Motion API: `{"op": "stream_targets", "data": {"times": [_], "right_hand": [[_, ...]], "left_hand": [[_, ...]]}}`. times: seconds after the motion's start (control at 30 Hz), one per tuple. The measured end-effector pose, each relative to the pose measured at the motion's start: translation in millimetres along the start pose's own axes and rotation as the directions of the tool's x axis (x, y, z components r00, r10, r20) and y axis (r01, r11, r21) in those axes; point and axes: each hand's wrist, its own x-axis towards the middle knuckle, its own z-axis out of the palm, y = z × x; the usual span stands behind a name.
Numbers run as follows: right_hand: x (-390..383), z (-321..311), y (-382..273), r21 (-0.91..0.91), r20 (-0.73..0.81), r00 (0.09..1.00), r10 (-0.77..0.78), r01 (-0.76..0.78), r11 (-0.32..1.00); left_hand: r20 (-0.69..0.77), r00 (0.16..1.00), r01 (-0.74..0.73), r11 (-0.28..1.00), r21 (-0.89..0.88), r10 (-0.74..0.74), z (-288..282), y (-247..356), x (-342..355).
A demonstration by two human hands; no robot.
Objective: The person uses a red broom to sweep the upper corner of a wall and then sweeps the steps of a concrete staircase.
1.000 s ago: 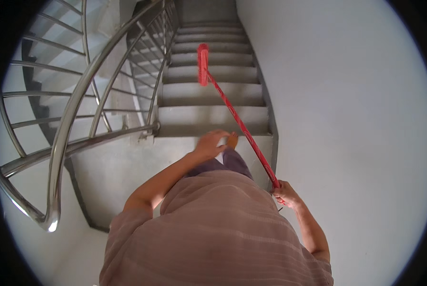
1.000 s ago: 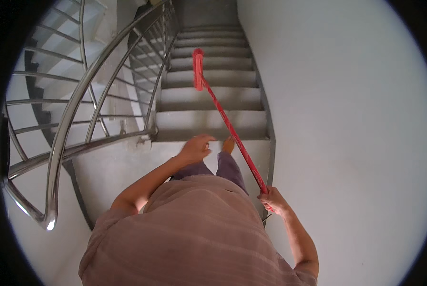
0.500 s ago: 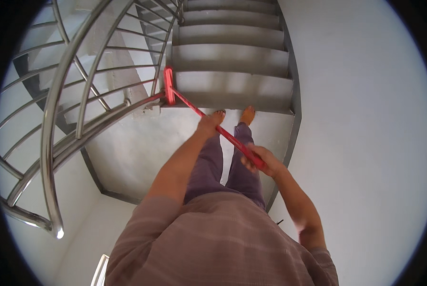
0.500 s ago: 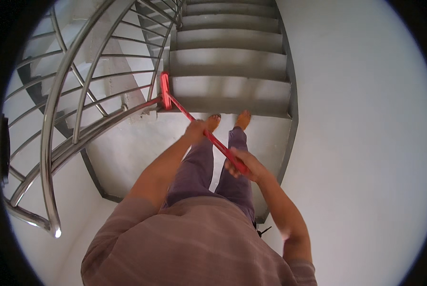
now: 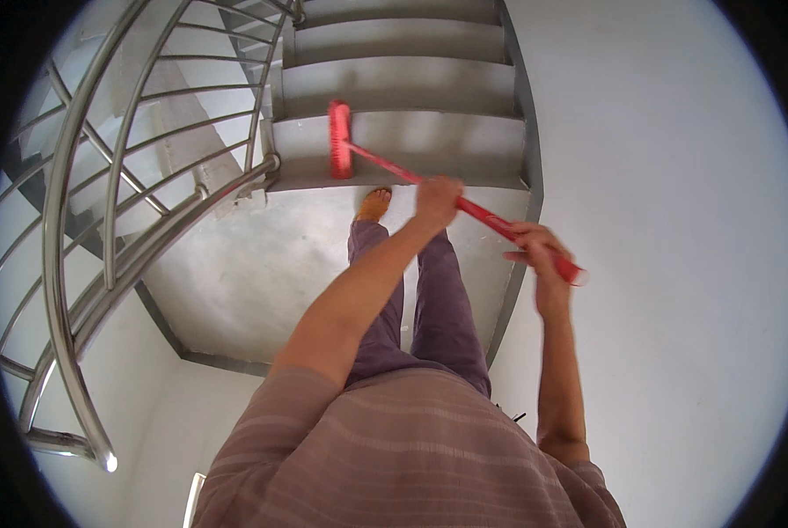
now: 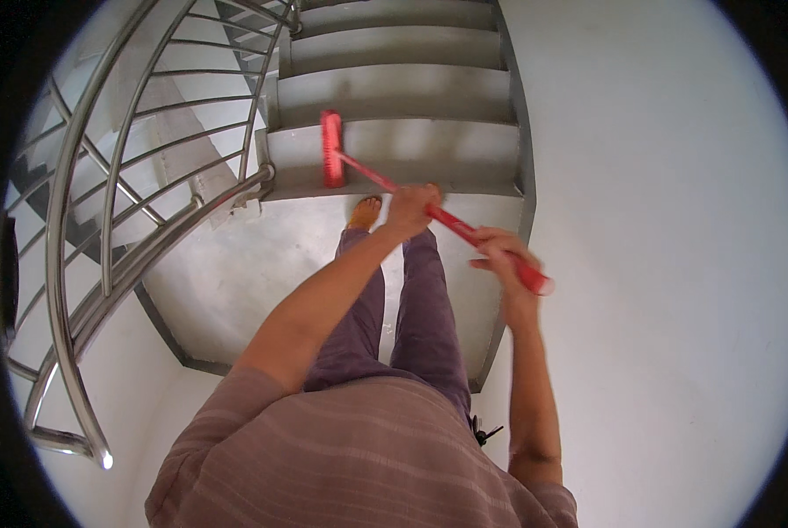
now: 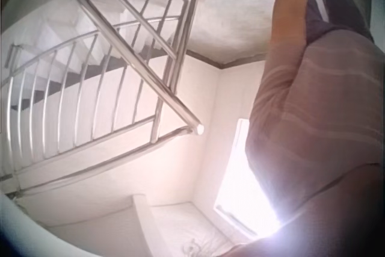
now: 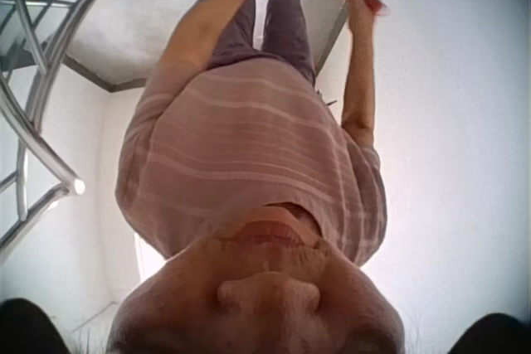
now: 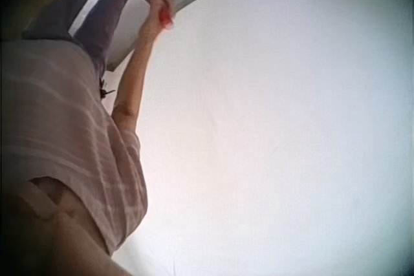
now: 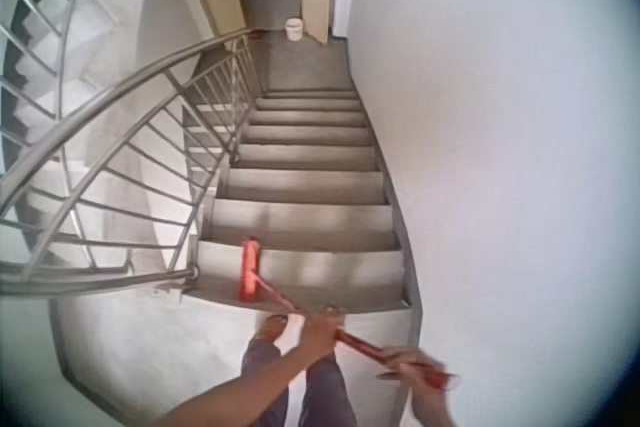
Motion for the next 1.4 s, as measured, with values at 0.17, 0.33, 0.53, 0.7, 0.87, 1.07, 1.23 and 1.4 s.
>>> {"op": "stream_targets", "data": {"times": [0.17, 0.33, 0.53, 0.7, 0.87, 1.07, 1.23, 1.4], "right_hand": [[-13, -55, -93, -0.277, -0.14, 0.979, -0.147, 0.104, 0.955], [-39, -83, -134, -0.425, -0.134, 0.953, -0.272, 0.192, 0.884], [-88, -106, -162, -0.494, -0.232, 0.899, -0.37, 0.219, 0.841], [-110, -140, -184, -0.391, -0.091, 0.913, -0.397, 0.334, 0.858], [-70, -140, -119, -0.316, -0.04, 0.954, -0.298, 0.27, 0.909], [-16, -126, 40, 0.108, -0.291, 0.929, -0.231, 0.272, 0.956], [69, -78, 153, 0.409, -0.367, 0.916, -0.161, 0.314, 0.856], [142, 15, 237, 0.185, -0.596, 0.802, -0.044, 0.19, 0.964]], "left_hand": [[-0.107, 0.992, -0.086, 0.981, -0.173, 0.068, 32, 138, 47], [-0.063, 0.985, -0.171, 0.948, -0.267, 0.16, 37, 214, 70], [-0.073, 0.953, -0.302, 0.912, -0.277, 0.293, 22, 273, 57], [0.0, 0.916, -0.349, 0.794, -0.498, 0.402, -6, 318, 10], [0.05, 0.893, -0.314, 0.699, -0.643, 0.447, -32, 317, 10], [0.187, 0.896, -0.232, 0.782, -0.579, 0.404, -47, 274, 41], [0.142, 0.825, -0.352, 0.695, -0.627, 0.546, -80, 224, 62], [-0.062, 0.795, -0.445, 0.511, -0.735, 0.604, -161, 187, 75]]}}
